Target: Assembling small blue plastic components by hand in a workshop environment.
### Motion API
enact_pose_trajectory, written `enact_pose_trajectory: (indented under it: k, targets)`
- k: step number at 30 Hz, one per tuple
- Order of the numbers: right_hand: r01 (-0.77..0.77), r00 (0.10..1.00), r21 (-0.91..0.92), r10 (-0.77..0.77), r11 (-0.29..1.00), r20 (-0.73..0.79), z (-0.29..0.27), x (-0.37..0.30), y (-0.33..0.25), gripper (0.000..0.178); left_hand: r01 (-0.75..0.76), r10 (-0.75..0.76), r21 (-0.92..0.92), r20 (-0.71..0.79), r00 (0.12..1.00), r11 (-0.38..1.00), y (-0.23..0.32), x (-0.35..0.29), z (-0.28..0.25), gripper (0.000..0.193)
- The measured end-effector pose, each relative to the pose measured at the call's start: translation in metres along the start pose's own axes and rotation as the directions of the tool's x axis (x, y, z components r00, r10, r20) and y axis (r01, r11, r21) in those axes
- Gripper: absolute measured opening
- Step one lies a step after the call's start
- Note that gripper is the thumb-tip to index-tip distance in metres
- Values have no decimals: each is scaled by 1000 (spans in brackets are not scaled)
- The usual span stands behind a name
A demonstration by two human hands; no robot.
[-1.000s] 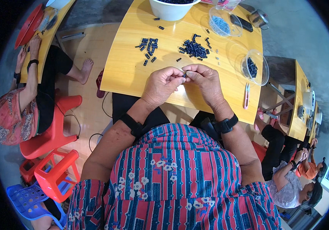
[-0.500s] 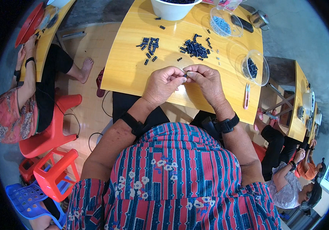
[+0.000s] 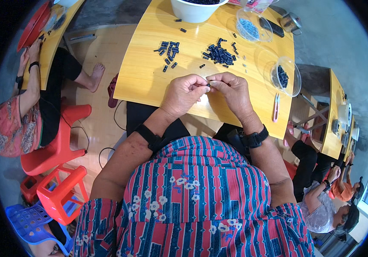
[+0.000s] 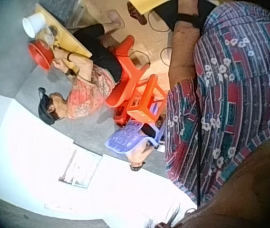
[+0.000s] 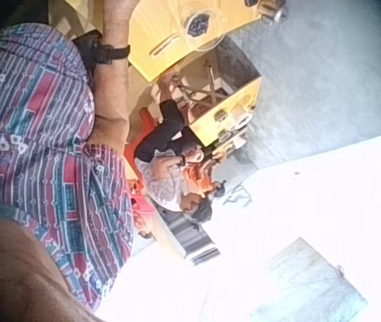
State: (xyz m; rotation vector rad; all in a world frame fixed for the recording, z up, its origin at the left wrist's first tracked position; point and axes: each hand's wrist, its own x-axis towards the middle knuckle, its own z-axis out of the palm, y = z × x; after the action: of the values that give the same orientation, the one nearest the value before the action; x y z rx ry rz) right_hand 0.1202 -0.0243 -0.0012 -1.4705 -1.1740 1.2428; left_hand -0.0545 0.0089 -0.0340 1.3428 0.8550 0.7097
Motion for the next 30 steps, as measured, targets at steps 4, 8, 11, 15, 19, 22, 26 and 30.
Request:
enact_pose_trajectory:
  k: [4, 8, 11, 15, 19, 22, 26, 30]
  targets:
    - [105, 992, -169, -116, 980, -56, 7, -5, 7, 13, -20, 18, -27, -53, 998, 999, -3, 0, 2, 10]
    - [259, 947, -258, -298, 931, -121, 14, -10, 17, 13, -9, 5, -83, -57, 998, 997, -1, -1, 2, 11]
    - [287, 943, -201, -313, 937, -113, 15, -11, 15, 15, 11, -15, -98, -40, 999, 995, -1, 0, -1, 11]
    - [270, 956, -65, -276, 961, -99, 13, -11, 16, 19, 47, -48, -75, -11, 999, 996, 1, 2, -3, 15]
    - [178, 980, -62, -183, 982, -79, 9, -10, 14, 21, 20, -24, -148, -28, 999, 989, -3, 2, -2, 15]
    - [177, 982, -60, -180, 982, -51, 7, -8, 17, 21, 27, -31, -163, -24, 999, 986, -3, 3, -2, 16]
    - [85, 993, 133, -73, 988, -94, 10, -9, 14, 20, 33, -34, -146, -4, 999, 989, -2, 3, -3, 17]
    - [93, 991, 124, -80, 988, -111, 8, -10, 18, 18, 35, -35, -145, 2, 999, 989, 2, 2, -2, 17]
